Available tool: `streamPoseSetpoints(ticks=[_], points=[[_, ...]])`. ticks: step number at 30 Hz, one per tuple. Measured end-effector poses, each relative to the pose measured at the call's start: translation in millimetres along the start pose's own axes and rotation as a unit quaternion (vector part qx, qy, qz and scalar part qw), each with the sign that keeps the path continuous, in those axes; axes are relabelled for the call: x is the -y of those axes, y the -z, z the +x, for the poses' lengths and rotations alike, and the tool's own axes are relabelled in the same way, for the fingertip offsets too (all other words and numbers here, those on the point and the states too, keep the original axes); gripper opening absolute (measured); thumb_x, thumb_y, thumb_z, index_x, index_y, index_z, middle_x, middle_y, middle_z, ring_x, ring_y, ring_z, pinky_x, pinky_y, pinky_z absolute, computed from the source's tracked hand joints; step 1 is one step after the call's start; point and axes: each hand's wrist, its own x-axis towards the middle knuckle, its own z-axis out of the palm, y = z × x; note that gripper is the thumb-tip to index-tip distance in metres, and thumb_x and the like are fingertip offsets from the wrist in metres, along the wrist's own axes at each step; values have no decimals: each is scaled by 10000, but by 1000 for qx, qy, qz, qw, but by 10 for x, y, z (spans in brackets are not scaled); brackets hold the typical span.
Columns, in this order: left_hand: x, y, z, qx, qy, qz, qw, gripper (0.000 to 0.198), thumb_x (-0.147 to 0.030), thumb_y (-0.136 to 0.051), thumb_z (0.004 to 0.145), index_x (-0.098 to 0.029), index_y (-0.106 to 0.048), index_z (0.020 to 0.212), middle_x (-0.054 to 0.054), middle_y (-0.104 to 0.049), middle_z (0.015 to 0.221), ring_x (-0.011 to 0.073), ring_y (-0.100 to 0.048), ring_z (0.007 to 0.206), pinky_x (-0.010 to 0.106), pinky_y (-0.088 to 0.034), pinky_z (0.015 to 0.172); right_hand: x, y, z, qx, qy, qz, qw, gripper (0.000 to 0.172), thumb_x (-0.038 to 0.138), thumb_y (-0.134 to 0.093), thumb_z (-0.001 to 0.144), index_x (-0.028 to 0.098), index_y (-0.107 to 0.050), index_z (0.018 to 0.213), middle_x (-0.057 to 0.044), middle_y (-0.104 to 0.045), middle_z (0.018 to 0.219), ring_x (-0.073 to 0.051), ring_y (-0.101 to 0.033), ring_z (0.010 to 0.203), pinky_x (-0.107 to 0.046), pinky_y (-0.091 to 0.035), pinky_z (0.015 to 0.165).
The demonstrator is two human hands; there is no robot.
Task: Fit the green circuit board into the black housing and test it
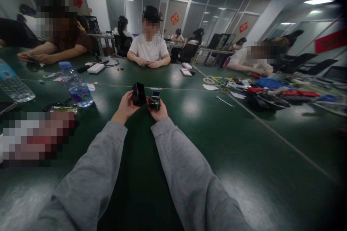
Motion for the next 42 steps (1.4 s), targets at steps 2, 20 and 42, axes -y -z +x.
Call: streamPoseSetpoints(ticks=[2,20,42], points=[[53,176,36,34,19,-47,998,328,-341,-541,888,-162,-626,1151,156,-705,1047,233,-685,901,348,-573,736,-4,3,-3,17,-6,-3,1000,446,381,-226,1017,166,-614,1066,-85,-734,912,-173,-709,839,-290,-595,653],[122,330,174,1,21,-42,999,323,-370,-562,887,-142,-647,1100,135,-720,998,208,-688,822,318,-553,690,-1,-20,-26,25,0,-5,1000,468,356,-190,1027,158,-610,1077,-84,-738,892,-169,-719,818,-274,-595,645],[136,304,155,-3,11,-17,1000,322,-360,-605,860,-176,-636,1123,128,-715,991,217,-685,818,309,-562,659,-6,-44,-55,20,-1,-3,1000,452,354,-206,1031,150,-609,1060,-81,-739,884,-161,-724,798,-256,-591,619]])
